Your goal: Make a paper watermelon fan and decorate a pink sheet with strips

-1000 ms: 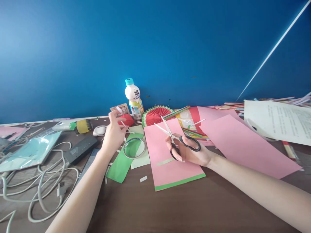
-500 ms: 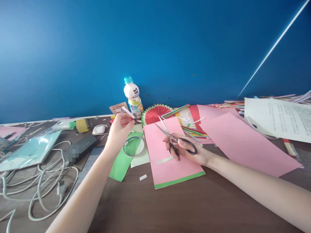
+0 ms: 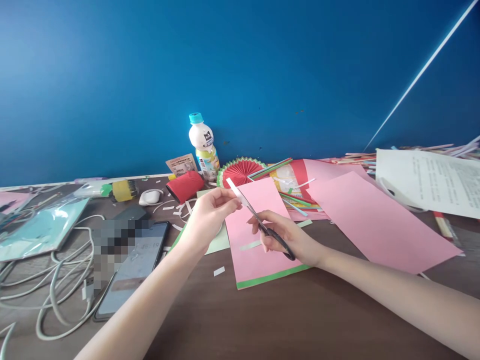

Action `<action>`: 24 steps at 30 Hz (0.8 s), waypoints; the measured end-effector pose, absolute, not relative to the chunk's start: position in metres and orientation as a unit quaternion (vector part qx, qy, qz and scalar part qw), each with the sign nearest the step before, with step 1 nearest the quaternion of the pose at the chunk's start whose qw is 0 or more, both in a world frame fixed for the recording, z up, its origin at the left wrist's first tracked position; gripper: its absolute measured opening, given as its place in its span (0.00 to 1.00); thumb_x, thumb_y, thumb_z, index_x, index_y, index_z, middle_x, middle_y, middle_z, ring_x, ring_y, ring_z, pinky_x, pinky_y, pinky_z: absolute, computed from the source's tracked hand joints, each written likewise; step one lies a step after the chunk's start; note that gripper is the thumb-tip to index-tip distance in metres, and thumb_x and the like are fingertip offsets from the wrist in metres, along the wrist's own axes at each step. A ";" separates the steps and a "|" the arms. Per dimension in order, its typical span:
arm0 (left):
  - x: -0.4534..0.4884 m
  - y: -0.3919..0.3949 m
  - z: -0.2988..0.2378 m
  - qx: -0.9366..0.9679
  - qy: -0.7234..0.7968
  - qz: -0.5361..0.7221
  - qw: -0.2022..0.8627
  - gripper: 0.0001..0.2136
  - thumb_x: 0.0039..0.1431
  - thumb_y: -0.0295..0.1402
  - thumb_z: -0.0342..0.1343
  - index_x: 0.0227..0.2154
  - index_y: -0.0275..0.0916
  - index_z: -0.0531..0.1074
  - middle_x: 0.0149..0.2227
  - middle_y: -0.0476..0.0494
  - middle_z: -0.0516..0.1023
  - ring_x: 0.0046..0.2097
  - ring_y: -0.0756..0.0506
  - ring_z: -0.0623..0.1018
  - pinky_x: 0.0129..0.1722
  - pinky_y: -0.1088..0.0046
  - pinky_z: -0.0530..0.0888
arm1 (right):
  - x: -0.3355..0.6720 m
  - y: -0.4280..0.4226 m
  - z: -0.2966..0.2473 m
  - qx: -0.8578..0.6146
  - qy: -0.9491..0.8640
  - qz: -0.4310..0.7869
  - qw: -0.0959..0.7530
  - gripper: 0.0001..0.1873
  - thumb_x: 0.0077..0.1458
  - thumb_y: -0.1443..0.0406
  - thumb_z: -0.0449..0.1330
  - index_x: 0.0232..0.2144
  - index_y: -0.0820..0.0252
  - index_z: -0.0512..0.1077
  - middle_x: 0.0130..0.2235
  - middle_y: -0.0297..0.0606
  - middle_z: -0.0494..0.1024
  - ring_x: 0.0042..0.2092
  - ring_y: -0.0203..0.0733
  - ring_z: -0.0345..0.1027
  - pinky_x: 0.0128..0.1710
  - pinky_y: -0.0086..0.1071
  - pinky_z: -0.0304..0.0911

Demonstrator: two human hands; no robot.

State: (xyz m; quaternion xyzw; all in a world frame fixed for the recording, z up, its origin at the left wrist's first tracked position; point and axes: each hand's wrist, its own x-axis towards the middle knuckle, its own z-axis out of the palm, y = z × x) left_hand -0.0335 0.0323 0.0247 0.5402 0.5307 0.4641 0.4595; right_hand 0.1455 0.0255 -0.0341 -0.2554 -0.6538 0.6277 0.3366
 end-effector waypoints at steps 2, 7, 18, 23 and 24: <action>-0.033 0.031 0.024 0.548 0.537 0.451 0.456 0.03 0.47 0.29 0.58 0.26 0.37 0.70 0.27 0.48 0.76 0.32 0.49 0.75 0.37 0.72 0.69 | 0.146 0.025 -0.033 -0.263 -0.656 0.622 0.337 0.18 0.52 0.57 0.57 0.43 0.57 0.62 0.37 0.36 0.62 0.29 0.29 0.58 0.29 0.29 0.59; -0.032 0.030 0.023 0.562 0.530 0.442 0.457 0.02 0.47 0.29 0.57 0.25 0.38 0.71 0.27 0.48 0.77 0.33 0.48 0.76 0.37 0.71 0.69 | 0.146 0.025 -0.034 -0.259 -0.667 0.610 0.340 0.16 0.52 0.61 0.59 0.42 0.57 0.63 0.37 0.36 0.62 0.29 0.29 0.56 0.28 0.28 0.58; -0.032 0.029 0.022 0.586 0.524 0.422 0.451 0.02 0.47 0.28 0.55 0.26 0.37 0.70 0.27 0.49 0.76 0.33 0.49 0.75 0.36 0.74 0.69 | 0.145 0.026 -0.039 -0.275 -0.666 0.602 0.344 0.18 0.50 0.64 0.60 0.45 0.58 0.63 0.37 0.35 0.63 0.29 0.29 0.56 0.26 0.26 0.56; -0.032 0.028 0.023 0.590 0.523 0.420 0.450 0.02 0.47 0.28 0.54 0.26 0.37 0.70 0.27 0.49 0.76 0.33 0.49 0.75 0.36 0.75 0.69 | 0.146 0.025 -0.038 -0.281 -0.669 0.596 0.344 0.18 0.50 0.65 0.60 0.44 0.58 0.63 0.37 0.35 0.63 0.29 0.28 0.57 0.27 0.26 0.57; -0.032 0.028 0.024 0.590 0.525 0.419 0.449 0.02 0.47 0.27 0.54 0.26 0.36 0.70 0.27 0.49 0.76 0.33 0.50 0.75 0.36 0.75 0.69 | 0.145 0.025 -0.038 -0.281 -0.670 0.594 0.345 0.18 0.50 0.65 0.60 0.44 0.59 0.63 0.37 0.35 0.63 0.29 0.28 0.57 0.27 0.26 0.57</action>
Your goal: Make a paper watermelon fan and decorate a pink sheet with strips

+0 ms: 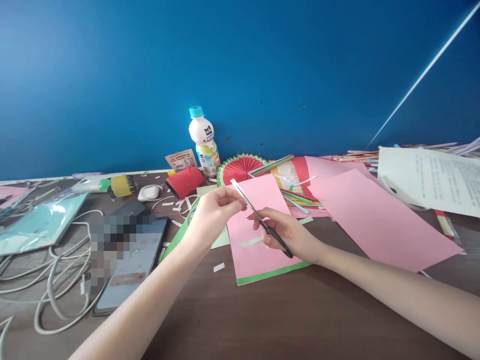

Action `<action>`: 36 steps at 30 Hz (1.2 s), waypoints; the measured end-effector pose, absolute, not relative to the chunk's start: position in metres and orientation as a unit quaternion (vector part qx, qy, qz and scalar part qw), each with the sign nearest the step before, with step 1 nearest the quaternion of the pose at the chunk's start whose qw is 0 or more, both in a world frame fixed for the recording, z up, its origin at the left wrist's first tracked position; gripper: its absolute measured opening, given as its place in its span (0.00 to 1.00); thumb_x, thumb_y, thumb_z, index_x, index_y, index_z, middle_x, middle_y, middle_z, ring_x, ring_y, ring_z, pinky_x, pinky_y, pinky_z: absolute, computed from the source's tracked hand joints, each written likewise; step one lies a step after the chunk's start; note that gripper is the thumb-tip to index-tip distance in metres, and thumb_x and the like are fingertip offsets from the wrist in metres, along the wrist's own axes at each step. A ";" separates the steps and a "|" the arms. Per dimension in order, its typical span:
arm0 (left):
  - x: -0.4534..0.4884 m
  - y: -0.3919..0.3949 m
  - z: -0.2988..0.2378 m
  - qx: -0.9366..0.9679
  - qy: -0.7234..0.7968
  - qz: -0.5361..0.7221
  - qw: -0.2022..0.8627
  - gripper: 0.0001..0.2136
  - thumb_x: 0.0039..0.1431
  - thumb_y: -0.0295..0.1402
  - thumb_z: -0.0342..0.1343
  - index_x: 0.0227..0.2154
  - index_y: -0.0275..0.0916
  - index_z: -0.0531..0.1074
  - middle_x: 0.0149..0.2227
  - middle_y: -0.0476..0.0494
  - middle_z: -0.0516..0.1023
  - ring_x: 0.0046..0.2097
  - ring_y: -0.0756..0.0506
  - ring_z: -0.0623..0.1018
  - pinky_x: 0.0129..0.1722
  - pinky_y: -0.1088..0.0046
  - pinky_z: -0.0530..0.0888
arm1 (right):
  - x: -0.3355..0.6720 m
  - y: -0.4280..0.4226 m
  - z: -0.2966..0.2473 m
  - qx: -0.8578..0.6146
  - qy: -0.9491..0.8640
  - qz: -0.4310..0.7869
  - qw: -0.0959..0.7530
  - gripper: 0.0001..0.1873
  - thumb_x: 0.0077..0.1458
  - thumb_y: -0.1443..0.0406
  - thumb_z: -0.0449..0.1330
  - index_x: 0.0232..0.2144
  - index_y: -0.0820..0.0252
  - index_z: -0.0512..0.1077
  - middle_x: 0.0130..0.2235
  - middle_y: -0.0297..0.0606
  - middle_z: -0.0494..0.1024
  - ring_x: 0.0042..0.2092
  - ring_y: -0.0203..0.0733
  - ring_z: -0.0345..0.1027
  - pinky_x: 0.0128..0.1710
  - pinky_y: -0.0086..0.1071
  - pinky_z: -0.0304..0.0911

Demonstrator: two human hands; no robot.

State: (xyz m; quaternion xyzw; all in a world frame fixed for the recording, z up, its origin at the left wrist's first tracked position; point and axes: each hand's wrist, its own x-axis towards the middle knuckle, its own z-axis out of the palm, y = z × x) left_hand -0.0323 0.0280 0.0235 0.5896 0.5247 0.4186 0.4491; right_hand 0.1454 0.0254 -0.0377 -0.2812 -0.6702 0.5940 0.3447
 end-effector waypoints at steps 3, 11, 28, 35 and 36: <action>-0.032 0.028 0.024 0.587 0.530 0.418 0.447 0.02 0.47 0.28 0.54 0.26 0.36 0.70 0.27 0.49 0.76 0.33 0.50 0.75 0.36 0.75 0.69 | 0.145 0.025 -0.037 -0.281 -0.675 0.586 0.349 0.18 0.49 0.65 0.60 0.44 0.59 0.63 0.36 0.35 0.63 0.29 0.29 0.57 0.27 0.27 0.58; -0.032 0.028 0.023 0.590 0.538 0.420 0.432 0.02 0.48 0.29 0.53 0.26 0.36 0.70 0.27 0.49 0.76 0.33 0.50 0.75 0.36 0.74 0.68 | 0.144 0.026 -0.039 -0.285 -0.664 0.595 0.353 0.18 0.48 0.65 0.60 0.43 0.58 0.65 0.36 0.34 0.63 0.29 0.29 0.58 0.27 0.27 0.59; -0.032 0.026 0.022 0.640 0.586 0.401 0.294 0.04 0.52 0.32 0.51 0.26 0.39 0.68 0.28 0.52 0.74 0.33 0.50 0.73 0.34 0.75 0.66 | 0.142 0.024 -0.041 -0.291 -0.623 0.634 0.355 0.15 0.48 0.66 0.61 0.41 0.58 0.67 0.34 0.32 0.63 0.26 0.26 0.59 0.23 0.25 0.59; -0.032 0.025 0.026 0.669 0.600 0.381 0.218 0.11 0.58 0.35 0.44 0.23 0.39 0.66 0.26 0.52 0.73 0.31 0.50 0.72 0.29 0.76 0.63 | 0.141 0.022 -0.038 -0.289 -0.615 0.641 0.357 0.15 0.47 0.66 0.61 0.40 0.60 0.68 0.34 0.32 0.63 0.25 0.26 0.59 0.21 0.23 0.60; -0.032 0.025 0.027 0.674 0.605 0.374 0.197 0.12 0.58 0.36 0.44 0.22 0.39 0.65 0.26 0.51 0.73 0.31 0.50 0.71 0.28 0.76 0.62 | 0.141 0.022 -0.038 -0.289 -0.615 0.641 0.357 0.15 0.47 0.66 0.61 0.39 0.60 0.68 0.33 0.32 0.63 0.25 0.26 0.59 0.20 0.23 0.60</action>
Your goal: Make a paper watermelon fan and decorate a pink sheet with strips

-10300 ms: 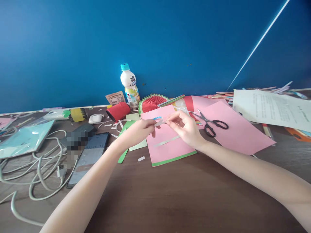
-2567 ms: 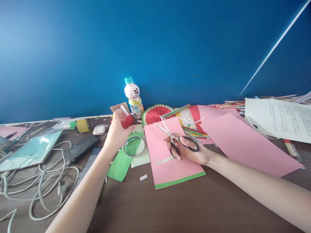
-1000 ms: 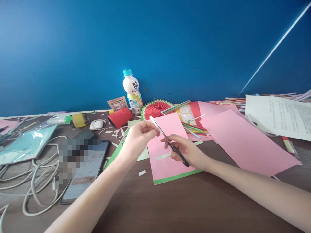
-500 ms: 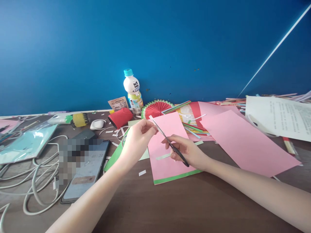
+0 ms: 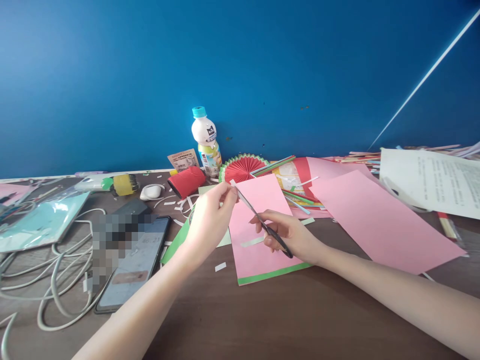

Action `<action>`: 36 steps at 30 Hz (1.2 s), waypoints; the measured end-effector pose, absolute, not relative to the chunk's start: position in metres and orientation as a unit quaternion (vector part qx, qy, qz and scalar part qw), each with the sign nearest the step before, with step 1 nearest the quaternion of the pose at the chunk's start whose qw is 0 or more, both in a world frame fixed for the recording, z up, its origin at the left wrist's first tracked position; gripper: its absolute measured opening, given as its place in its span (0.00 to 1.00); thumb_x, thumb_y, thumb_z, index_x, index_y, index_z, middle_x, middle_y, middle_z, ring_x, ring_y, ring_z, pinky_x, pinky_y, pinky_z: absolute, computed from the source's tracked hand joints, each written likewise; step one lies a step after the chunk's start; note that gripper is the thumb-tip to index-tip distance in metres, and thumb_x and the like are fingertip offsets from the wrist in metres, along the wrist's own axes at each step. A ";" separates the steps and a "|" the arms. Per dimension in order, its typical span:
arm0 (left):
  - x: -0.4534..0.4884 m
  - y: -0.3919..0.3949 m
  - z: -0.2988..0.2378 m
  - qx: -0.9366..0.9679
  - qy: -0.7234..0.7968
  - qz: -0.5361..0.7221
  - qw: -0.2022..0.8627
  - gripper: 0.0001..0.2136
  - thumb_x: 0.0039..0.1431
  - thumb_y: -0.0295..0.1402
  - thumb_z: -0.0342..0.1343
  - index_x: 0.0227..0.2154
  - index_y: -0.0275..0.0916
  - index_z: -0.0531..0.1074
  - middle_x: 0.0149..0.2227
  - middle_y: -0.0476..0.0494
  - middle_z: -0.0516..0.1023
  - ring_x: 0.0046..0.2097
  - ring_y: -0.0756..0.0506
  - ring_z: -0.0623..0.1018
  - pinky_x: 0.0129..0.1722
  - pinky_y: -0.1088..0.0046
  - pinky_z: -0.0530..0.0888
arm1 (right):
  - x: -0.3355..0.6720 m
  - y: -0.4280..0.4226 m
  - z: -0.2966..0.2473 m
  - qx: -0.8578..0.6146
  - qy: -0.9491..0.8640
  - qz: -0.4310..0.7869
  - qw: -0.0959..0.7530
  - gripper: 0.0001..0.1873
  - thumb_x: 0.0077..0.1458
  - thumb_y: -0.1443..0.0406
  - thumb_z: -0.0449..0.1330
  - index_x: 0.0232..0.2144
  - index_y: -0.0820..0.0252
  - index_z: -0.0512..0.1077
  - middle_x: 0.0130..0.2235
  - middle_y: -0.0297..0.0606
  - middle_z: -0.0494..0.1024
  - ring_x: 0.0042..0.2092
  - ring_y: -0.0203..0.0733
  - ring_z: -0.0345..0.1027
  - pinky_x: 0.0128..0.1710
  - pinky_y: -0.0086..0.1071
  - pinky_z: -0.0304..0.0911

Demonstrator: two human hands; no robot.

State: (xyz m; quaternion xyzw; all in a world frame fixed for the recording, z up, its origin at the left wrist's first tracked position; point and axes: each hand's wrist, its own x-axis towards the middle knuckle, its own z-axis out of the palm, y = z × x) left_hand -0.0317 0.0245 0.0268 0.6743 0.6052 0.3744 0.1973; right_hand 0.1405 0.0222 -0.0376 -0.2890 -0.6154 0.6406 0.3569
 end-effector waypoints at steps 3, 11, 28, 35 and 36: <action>-0.032 0.024 0.027 0.692 0.611 0.355 0.148 0.12 0.58 0.35 0.43 0.22 0.39 0.65 0.25 0.51 0.72 0.30 0.49 0.70 0.27 0.75 0.60 | 0.140 0.022 -0.037 -0.291 -0.618 0.639 0.355 0.15 0.46 0.65 0.61 0.39 0.60 0.68 0.33 0.32 0.62 0.25 0.26 0.59 0.20 0.23 0.60; -0.037 0.029 0.026 0.694 0.606 0.364 0.135 0.10 0.56 0.36 0.45 0.22 0.40 0.65 0.26 0.49 0.73 0.31 0.48 0.71 0.31 0.74 0.62 | 0.140 0.021 -0.037 -0.287 -0.627 0.634 0.350 0.16 0.46 0.64 0.62 0.40 0.60 0.67 0.34 0.33 0.63 0.26 0.27 0.59 0.21 0.24 0.62; -0.047 0.037 0.024 0.628 0.584 0.445 0.258 0.07 0.53 0.36 0.51 0.26 0.39 0.68 0.28 0.49 0.74 0.35 0.47 0.73 0.36 0.72 0.65 | 0.141 0.021 -0.038 -0.282 -0.631 0.638 0.338 0.18 0.47 0.58 0.62 0.39 0.61 0.67 0.33 0.32 0.61 0.24 0.26 0.58 0.20 0.25 0.60; -0.047 0.036 0.024 0.623 0.576 0.456 0.268 0.06 0.53 0.35 0.51 0.26 0.39 0.69 0.28 0.49 0.74 0.34 0.47 0.73 0.36 0.72 0.65 | 0.141 0.021 -0.036 -0.282 -0.628 0.644 0.333 0.17 0.48 0.59 0.61 0.39 0.61 0.66 0.32 0.32 0.62 0.22 0.25 0.59 0.18 0.24 0.59; -0.047 0.036 0.025 0.622 0.576 0.458 0.268 0.06 0.53 0.35 0.51 0.26 0.39 0.69 0.28 0.49 0.74 0.35 0.47 0.73 0.36 0.72 0.66 | 0.141 0.020 -0.036 -0.285 -0.625 0.647 0.330 0.17 0.48 0.59 0.61 0.39 0.61 0.66 0.32 0.32 0.62 0.22 0.25 0.59 0.18 0.24 0.58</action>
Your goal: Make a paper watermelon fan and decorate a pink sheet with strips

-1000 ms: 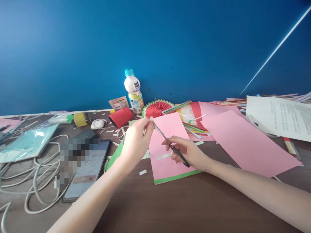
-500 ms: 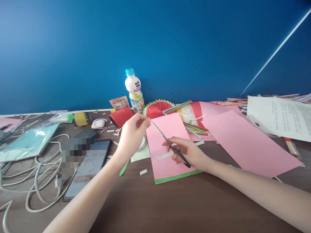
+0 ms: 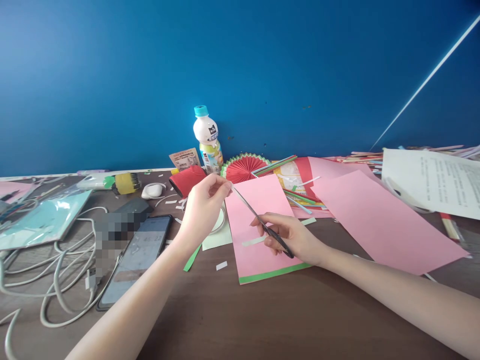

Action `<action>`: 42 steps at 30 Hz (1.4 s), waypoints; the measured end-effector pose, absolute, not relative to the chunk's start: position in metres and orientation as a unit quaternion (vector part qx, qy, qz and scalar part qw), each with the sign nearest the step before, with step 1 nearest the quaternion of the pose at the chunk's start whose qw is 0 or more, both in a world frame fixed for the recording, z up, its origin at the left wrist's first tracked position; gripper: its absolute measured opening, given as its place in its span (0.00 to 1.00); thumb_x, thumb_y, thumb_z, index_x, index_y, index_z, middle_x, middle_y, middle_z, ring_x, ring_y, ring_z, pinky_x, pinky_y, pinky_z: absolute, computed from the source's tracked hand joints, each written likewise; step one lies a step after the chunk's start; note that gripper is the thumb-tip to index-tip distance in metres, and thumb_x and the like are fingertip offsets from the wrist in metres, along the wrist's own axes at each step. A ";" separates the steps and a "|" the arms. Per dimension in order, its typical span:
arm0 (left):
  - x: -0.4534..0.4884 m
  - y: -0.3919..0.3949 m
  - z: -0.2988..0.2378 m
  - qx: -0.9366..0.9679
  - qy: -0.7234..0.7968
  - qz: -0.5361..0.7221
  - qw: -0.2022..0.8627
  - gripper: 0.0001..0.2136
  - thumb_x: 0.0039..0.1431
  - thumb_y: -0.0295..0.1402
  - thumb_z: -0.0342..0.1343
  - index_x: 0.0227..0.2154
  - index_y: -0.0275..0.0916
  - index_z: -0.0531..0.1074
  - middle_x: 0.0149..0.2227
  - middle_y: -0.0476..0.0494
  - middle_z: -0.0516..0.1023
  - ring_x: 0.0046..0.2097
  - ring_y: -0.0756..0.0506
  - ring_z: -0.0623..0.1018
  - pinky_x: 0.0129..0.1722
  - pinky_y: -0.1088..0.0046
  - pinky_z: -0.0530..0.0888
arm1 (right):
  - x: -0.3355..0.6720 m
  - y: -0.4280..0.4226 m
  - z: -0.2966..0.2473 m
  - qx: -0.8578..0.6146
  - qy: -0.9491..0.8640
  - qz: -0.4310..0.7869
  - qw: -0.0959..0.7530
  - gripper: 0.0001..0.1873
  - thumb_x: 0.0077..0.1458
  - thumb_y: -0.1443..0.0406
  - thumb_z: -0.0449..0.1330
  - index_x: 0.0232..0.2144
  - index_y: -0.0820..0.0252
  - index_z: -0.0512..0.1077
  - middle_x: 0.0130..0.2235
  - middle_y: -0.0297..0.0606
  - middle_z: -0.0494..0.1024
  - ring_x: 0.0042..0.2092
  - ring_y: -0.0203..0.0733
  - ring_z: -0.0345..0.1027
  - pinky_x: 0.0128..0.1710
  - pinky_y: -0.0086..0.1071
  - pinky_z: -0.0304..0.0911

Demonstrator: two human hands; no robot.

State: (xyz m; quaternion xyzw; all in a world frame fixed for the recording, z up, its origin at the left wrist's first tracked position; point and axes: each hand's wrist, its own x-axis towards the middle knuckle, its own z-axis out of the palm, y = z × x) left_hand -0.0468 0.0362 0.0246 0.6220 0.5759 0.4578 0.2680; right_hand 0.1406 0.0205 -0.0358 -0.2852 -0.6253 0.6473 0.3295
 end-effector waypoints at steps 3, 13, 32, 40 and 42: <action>-0.047 0.036 0.025 0.625 0.570 0.461 0.270 0.06 0.53 0.35 0.51 0.26 0.39 0.69 0.28 0.49 0.74 0.35 0.47 0.74 0.36 0.72 0.66 | 0.141 0.020 -0.036 -0.295 -0.620 0.652 0.321 0.17 0.48 0.59 0.61 0.39 0.61 0.66 0.32 0.31 0.62 0.21 0.25 0.59 0.17 0.24 0.58; -0.048 0.038 0.024 0.621 0.549 0.467 0.309 0.07 0.53 0.36 0.52 0.27 0.38 0.69 0.28 0.48 0.74 0.34 0.48 0.74 0.37 0.73 0.67 | 0.144 0.021 -0.037 -0.261 -0.645 0.642 0.322 0.20 0.49 0.54 0.60 0.40 0.61 0.66 0.33 0.34 0.63 0.23 0.26 0.60 0.19 0.24 0.59; -0.047 0.035 0.026 0.595 0.528 0.503 0.339 0.09 0.53 0.39 0.53 0.27 0.38 0.69 0.30 0.49 0.72 0.36 0.49 0.71 0.40 0.72 0.67 | 0.145 0.021 -0.044 -0.212 -0.671 0.631 0.327 0.22 0.49 0.51 0.58 0.41 0.60 0.63 0.34 0.34 0.60 0.26 0.27 0.55 0.25 0.27 0.58; -0.046 0.036 0.023 0.585 0.536 0.494 0.355 0.10 0.51 0.40 0.54 0.27 0.38 0.70 0.30 0.49 0.73 0.36 0.49 0.70 0.39 0.73 0.65 | 0.145 0.022 -0.045 -0.213 -0.671 0.628 0.331 0.21 0.51 0.53 0.57 0.41 0.60 0.63 0.35 0.35 0.60 0.26 0.27 0.56 0.25 0.28 0.59; -0.046 0.036 0.022 0.583 0.541 0.487 0.361 0.10 0.51 0.40 0.55 0.27 0.38 0.71 0.30 0.49 0.73 0.35 0.49 0.70 0.38 0.73 0.64 | 0.145 0.022 -0.045 -0.209 -0.672 0.626 0.337 0.21 0.51 0.53 0.57 0.41 0.60 0.63 0.35 0.35 0.60 0.26 0.28 0.56 0.25 0.27 0.59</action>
